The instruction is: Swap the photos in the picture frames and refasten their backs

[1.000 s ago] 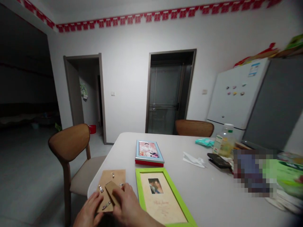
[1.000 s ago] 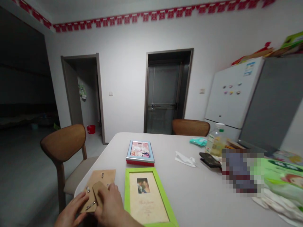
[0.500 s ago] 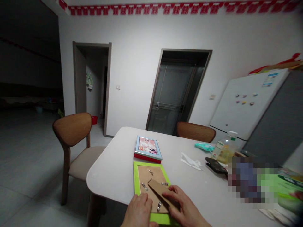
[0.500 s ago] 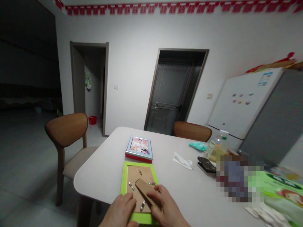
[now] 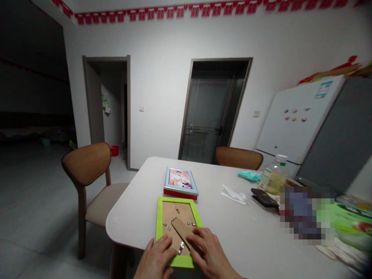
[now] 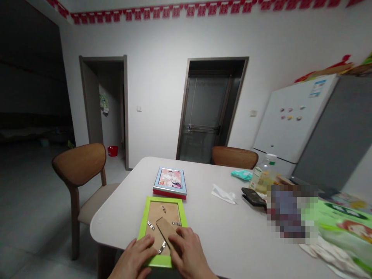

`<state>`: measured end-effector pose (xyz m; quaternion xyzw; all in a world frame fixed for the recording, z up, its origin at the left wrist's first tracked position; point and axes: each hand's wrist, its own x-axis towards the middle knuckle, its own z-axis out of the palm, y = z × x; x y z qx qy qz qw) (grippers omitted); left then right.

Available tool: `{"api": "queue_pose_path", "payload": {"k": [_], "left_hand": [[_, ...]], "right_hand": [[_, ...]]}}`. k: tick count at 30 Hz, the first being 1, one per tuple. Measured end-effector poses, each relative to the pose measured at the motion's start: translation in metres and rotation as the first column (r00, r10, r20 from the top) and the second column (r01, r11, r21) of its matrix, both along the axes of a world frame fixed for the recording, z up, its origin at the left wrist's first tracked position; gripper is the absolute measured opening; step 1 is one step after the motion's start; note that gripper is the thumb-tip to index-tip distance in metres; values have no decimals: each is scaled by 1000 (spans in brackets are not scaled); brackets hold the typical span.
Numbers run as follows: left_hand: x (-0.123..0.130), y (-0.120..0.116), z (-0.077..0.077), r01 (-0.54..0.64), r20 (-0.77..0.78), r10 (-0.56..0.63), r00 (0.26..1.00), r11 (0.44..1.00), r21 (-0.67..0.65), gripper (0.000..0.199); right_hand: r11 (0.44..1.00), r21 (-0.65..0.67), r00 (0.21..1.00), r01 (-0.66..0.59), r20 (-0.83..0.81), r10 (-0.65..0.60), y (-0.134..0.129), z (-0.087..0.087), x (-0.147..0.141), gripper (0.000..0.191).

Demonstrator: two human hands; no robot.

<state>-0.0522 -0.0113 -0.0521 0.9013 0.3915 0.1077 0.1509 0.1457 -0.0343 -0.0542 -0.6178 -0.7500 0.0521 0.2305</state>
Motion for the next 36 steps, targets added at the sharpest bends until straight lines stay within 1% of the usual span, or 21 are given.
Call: {"api": "queue_pose_path", "payload": {"k": [3,5,9,12,15,17,20,21,23,25,26,28,30,36], "left_hand": [[-6,3,-3,-18,18,18,1000,1000,26,53],[-9,4,-5,-28,49,26,998,999,47,50],[-12,4,-5,-29,110,24,994,998,47,46],[-12,3,-4,-34,133,29,991,999,34,44],[-12,2,-3,-40,149,36,988,999,30,40],[-12,2,-5,-45,157,40,987,999,29,39],[-13,2,-8,-59,175,51,983,997,40,38],[-13,2,-10,-62,183,52,982,997,47,38],[-13,2,-12,-63,198,50,979,996,59,38],[-12,2,-13,-65,204,51,978,996,66,37],[-12,2,-14,-67,202,52,978,995,69,36],[-11,2,-14,-73,196,57,979,994,79,33],[-10,1,-14,-78,186,61,981,993,86,31],[-9,-2,-10,-93,175,78,981,992,82,31]], "right_hand": [[999,37,999,-24,36,23,3,2,-8,26],[996,55,996,-68,62,65,2,5,-17,26],[982,3,977,-188,103,186,0,12,-31,21],[969,-43,962,-245,114,248,-1,18,-31,21],[957,-89,950,-278,125,287,-2,20,-25,28],[953,-112,946,-282,134,296,-4,19,-22,33],[951,-93,944,-296,122,306,-4,13,-18,36],[954,-73,949,-290,103,297,-2,10,-16,38],[977,-23,975,-213,60,214,5,4,-10,41],[998,6,997,-60,43,59,15,0,-3,39],[1000,9,999,21,48,-21,21,0,0,36],[993,-2,990,120,73,-119,31,1,4,30],[990,-16,986,142,95,-140,38,4,5,30],[994,-82,986,75,156,-61,34,9,4,35]]}}
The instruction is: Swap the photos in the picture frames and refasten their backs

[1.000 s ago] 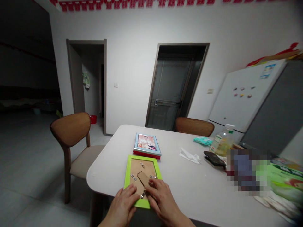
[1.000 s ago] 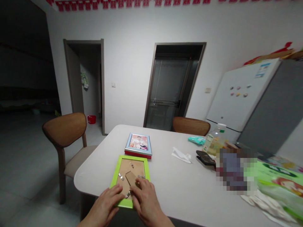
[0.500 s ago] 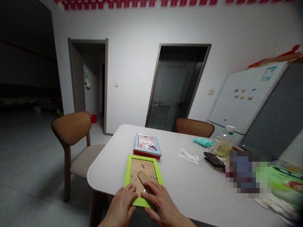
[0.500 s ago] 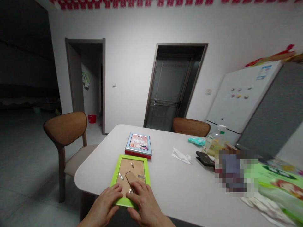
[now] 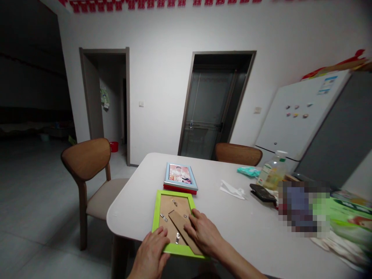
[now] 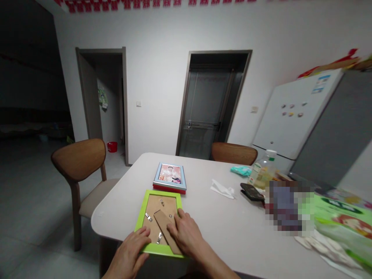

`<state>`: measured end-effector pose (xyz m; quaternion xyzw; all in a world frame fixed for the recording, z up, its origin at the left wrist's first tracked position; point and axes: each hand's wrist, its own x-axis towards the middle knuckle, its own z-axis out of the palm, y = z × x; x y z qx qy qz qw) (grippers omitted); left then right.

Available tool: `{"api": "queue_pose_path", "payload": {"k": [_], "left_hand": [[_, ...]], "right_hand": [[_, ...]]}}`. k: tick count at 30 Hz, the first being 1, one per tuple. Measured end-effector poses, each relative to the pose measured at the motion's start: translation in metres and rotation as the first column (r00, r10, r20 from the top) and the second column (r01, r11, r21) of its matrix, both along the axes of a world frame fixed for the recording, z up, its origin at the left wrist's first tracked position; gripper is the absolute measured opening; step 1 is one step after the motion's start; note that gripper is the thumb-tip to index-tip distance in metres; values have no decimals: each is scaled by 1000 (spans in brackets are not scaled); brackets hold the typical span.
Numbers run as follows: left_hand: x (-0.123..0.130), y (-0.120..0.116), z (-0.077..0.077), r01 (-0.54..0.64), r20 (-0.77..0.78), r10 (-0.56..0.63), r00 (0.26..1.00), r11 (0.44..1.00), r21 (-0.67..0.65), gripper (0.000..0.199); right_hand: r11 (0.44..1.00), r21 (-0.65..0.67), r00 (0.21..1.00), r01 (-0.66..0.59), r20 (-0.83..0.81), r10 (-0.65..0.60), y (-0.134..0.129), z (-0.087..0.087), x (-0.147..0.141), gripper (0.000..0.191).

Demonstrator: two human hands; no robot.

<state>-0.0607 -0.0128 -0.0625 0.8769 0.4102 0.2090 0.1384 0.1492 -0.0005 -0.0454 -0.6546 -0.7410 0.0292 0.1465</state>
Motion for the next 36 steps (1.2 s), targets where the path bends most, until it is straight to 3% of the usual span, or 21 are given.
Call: {"api": "queue_pose_path", "payload": {"k": [4,7,13,18,28,36], "left_hand": [[-1,0,-2,-9,21,9,1000,1000,5,31],[-2,1,-5,14,22,-14,1000,1000,16,31],[0,1,-6,9,1,-9,1000,1000,16,32],[0,2,-7,29,21,-29,999,1000,-5,39],[-1,3,-13,36,68,-36,997,999,-7,38],[1,2,-12,30,61,-28,998,999,-38,40]], "right_hand": [[1000,-16,999,1,50,0,-4,0,0,38],[998,52,997,23,72,-27,-1,1,-6,36],[982,115,988,-147,-33,152,22,0,-45,27],[983,118,988,-142,-40,147,43,-8,-69,24],[975,157,981,-159,-86,174,49,-17,-71,21],[957,163,962,-241,-93,258,50,-16,-68,27]]}}
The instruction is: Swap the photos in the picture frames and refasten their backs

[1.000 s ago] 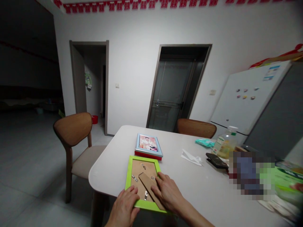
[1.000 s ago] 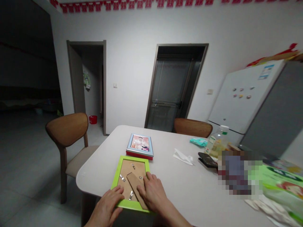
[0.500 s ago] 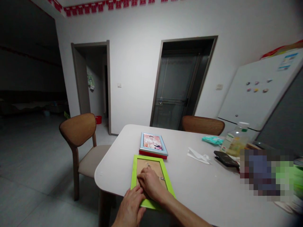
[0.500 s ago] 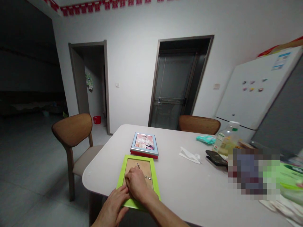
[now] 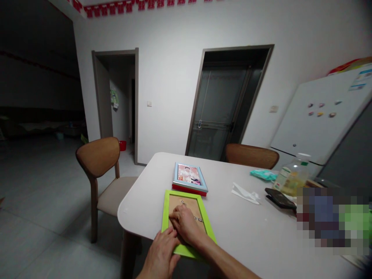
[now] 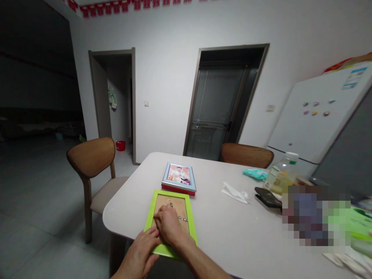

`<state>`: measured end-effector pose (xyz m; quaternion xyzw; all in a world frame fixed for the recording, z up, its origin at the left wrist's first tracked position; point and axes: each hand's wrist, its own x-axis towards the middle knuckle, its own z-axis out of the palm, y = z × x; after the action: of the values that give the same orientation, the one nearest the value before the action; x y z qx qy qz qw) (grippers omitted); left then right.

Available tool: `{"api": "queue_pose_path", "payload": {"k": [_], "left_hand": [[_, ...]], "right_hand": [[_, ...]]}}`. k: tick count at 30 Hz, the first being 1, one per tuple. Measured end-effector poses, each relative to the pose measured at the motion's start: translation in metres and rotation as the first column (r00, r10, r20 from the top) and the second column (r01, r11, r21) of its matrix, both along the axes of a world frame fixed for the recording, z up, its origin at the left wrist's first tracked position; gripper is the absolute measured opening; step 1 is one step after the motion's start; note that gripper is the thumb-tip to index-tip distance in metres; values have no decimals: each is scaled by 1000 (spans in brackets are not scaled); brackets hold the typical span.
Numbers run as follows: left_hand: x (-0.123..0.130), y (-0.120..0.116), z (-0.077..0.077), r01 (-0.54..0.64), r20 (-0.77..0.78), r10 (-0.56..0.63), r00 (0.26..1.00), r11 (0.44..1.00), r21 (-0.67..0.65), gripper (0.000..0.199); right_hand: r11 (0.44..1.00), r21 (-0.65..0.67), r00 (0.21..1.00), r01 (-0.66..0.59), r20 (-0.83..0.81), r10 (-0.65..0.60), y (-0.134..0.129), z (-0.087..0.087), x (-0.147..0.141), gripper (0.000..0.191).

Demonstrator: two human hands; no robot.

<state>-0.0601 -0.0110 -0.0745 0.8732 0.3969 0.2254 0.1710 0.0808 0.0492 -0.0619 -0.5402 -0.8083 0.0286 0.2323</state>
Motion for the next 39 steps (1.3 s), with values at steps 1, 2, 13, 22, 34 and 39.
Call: {"api": "queue_pose_path", "payload": {"k": [1,2,13,22,34,39], "left_hand": [[0,0,-1,5,2,-5,1000,1000,5,39],[0,0,-1,9,4,-9,1000,1000,12,39],[-2,1,2,25,-45,-22,999,998,59,31],[-8,2,-2,68,-18,-66,998,992,111,30],[-7,-2,2,36,-2,-35,999,998,53,34],[-4,-5,3,-5,-11,5,1000,999,41,32]], "right_hand": [[1000,0,1000,-11,-4,11,-1,0,0,27],[1000,-2,1000,-18,-6,18,-2,1,0,27],[973,-46,967,225,-115,-228,12,4,31,23],[930,-98,932,355,-36,-360,45,0,54,21],[849,-157,856,504,-43,-516,64,-11,33,21],[824,-206,835,528,-49,-548,74,-10,36,16]]}}
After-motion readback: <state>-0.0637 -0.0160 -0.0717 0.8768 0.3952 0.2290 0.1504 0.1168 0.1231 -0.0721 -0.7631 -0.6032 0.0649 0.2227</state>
